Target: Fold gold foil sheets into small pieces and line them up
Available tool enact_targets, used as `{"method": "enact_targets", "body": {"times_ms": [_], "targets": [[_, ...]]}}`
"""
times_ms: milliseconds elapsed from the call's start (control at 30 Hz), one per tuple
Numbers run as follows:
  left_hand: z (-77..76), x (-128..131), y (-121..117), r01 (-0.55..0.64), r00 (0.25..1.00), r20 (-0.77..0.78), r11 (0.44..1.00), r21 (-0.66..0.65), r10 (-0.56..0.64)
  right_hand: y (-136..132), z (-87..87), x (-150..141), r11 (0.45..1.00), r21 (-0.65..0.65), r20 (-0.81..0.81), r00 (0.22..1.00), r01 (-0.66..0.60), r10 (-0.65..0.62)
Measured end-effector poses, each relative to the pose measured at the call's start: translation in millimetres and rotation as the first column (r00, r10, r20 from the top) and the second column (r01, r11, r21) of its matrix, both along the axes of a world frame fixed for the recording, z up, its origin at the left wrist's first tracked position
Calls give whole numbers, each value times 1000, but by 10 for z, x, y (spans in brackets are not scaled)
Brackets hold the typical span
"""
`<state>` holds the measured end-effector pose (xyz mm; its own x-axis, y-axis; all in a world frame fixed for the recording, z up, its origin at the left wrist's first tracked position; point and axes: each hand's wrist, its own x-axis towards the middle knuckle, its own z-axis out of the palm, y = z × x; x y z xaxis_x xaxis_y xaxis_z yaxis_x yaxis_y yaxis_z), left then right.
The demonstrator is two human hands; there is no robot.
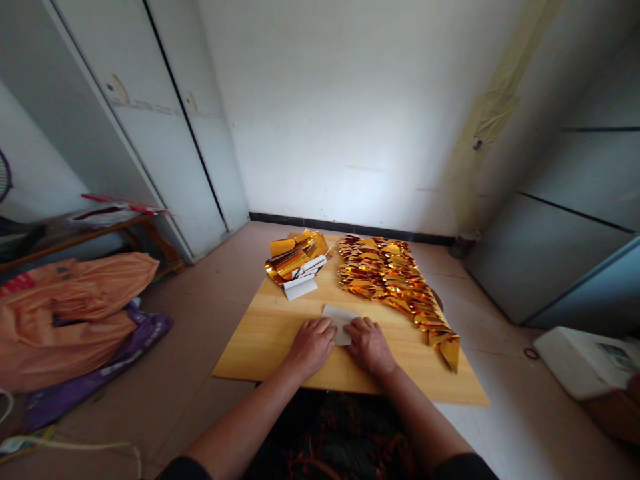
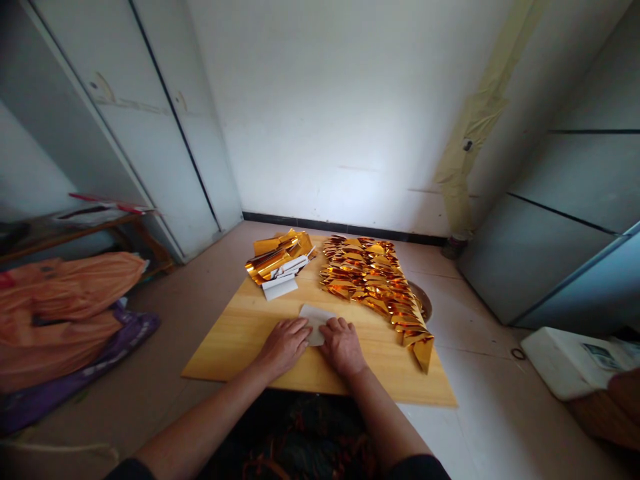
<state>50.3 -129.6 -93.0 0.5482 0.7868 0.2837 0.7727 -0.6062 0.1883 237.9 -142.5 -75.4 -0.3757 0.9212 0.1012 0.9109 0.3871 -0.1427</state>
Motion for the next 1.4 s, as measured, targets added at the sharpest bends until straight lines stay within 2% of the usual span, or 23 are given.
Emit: {"method": "enact_targets", "body": {"times_ms": [133, 267, 333, 400, 533, 633, 767, 867, 1000, 1200, 1400], "targets": [[-30, -3, -8, -7, 999, 31, 1000, -14, 7, -59, 13, 119, 999, -1, -32, 999, -42, 42], [-32, 6, -49, -29, 999, 37, 999, -40, 31, -2, 25, 285, 995, -38, -171, 981, -94, 86], [-32, 9, -65, -31, 998, 47, 999, -40, 33, 94, 40, 303, 999, -21, -251, 968, -37, 30], [-37, 8, -71, -28, 998, 63, 999, -32, 30, 212, 63, 258, 995, 0, -287, 953, 101, -97], [-54, 0, -63, -22, 998, 60, 999, -36, 24, 402, 113, 63, 944, -130, -151, 935, 302, -320], [-57, -4, -59, -33, 999, 42, 999, -42, 35, 464, 128, -58, 921, -190, -95, 927, 340, -362], [-31, -2, -58, -30, 998, 47, 998, -48, 32, 514, 100, -125, 911, -214, -114, 917, 352, -381], [-2, 1, -54, -14, 998, 53, 998, -63, 18, 558, 77, -134, 931, -166, -185, 917, 324, -352], [16, 5, -51, -19, 998, 60, 998, -59, 22, 546, 96, -129, 973, -72, -242, 942, 219, -230], [28, -2, -65, -8, 997, 82, 999, -40, 11, 338, 106, -139, 998, -54, -108, 994, 27, -33], [34, -22, -74, 0, 997, 72, 1000, -16, 1, 236, 9, -128, 1000, -9, -44, 999, -22, 22]]}}
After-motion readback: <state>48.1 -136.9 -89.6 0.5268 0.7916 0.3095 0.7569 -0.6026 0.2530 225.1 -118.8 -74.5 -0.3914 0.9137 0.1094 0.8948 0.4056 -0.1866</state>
